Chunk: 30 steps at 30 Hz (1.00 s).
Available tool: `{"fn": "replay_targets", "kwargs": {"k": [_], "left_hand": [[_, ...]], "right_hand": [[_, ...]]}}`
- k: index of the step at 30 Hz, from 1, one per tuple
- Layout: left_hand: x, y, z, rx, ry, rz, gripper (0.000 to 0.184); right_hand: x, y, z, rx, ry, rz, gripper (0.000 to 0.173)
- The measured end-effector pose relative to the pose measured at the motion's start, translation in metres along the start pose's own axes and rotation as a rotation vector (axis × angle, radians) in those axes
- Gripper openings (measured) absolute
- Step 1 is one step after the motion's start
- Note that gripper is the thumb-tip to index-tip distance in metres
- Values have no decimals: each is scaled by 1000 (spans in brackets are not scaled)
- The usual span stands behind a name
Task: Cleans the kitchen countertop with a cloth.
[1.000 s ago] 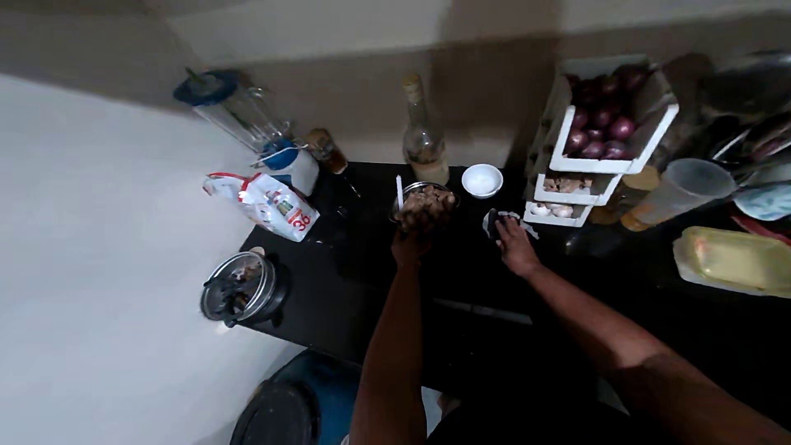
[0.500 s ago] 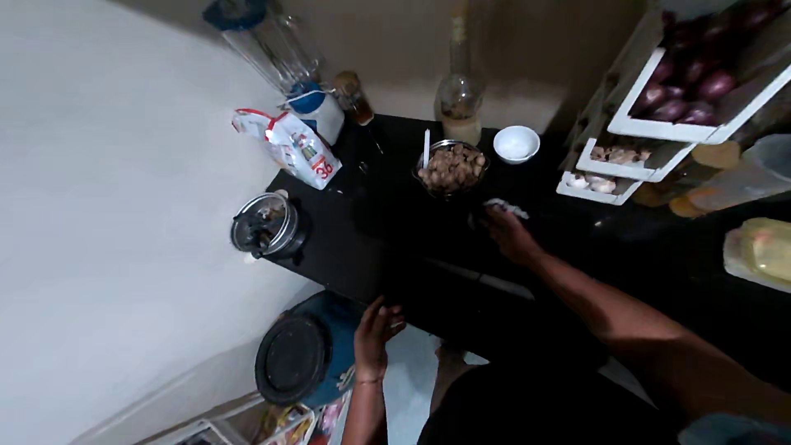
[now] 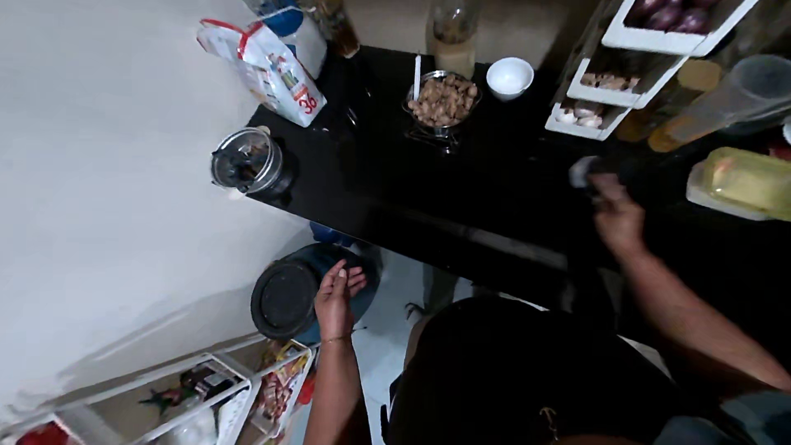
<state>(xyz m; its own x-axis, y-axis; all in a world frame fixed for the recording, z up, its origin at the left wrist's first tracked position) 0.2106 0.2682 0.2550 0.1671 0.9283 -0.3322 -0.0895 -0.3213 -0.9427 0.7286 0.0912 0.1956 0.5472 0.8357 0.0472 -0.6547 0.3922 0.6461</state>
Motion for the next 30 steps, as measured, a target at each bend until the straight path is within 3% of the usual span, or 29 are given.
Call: {"fn": "replay_targets", "kwargs": {"k": [2,4,6,9,13,15,17,20,22,24,26,28,30], "left_hand": [[1,5,16,-4,-10,18,35],[1,7,31,-4,13,32,35],[0,5,47,10,54,46,36],[3,0,67,58,110,46,36],[3,2,93,135,158,67,37],[2,5,107,166,192,70,37],[4,7,124,185,221,64,37],[5,16,159,200,196,82,38],[6,26,183,185,150,108,37],[5,37,204,171,107,150,37],[1,46,221,179,95,204,38],[0,56,227,182,116,265,38],[-3,61,226,198,145,312,39]], "right_hand": [[-23,-59,37,-153,-67,-272,47],[-43,-59,39,-202,-34,-411,50],[-49,3,7,-169,35,-365,51],[-62,123,-84,-94,236,-73,56],[-92,232,-204,82,575,266,59],[-91,271,-225,220,697,315,57],[-83,287,-224,406,672,274,46],[-94,256,-191,490,330,300,40],[-116,198,-142,229,46,203,43],[-153,120,-87,-69,-152,-112,48],[-193,60,-47,-174,-222,-480,49],[-212,55,-35,-163,-211,-655,51],[-199,99,-58,-143,-180,-610,47]]}}
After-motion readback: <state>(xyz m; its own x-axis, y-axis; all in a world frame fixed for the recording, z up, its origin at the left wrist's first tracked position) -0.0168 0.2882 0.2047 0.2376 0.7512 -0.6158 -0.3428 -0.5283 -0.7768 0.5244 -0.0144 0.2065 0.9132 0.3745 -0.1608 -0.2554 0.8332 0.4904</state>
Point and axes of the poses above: each hand's wrist, its own x-axis towards the middle knuckle, its own z-axis out of the back of the hand, y = z × x, the point moved 1 cm from there along x, towards the middle knuckle, and after that the axes turned 11 degrees about y, right-handed, at the moved point
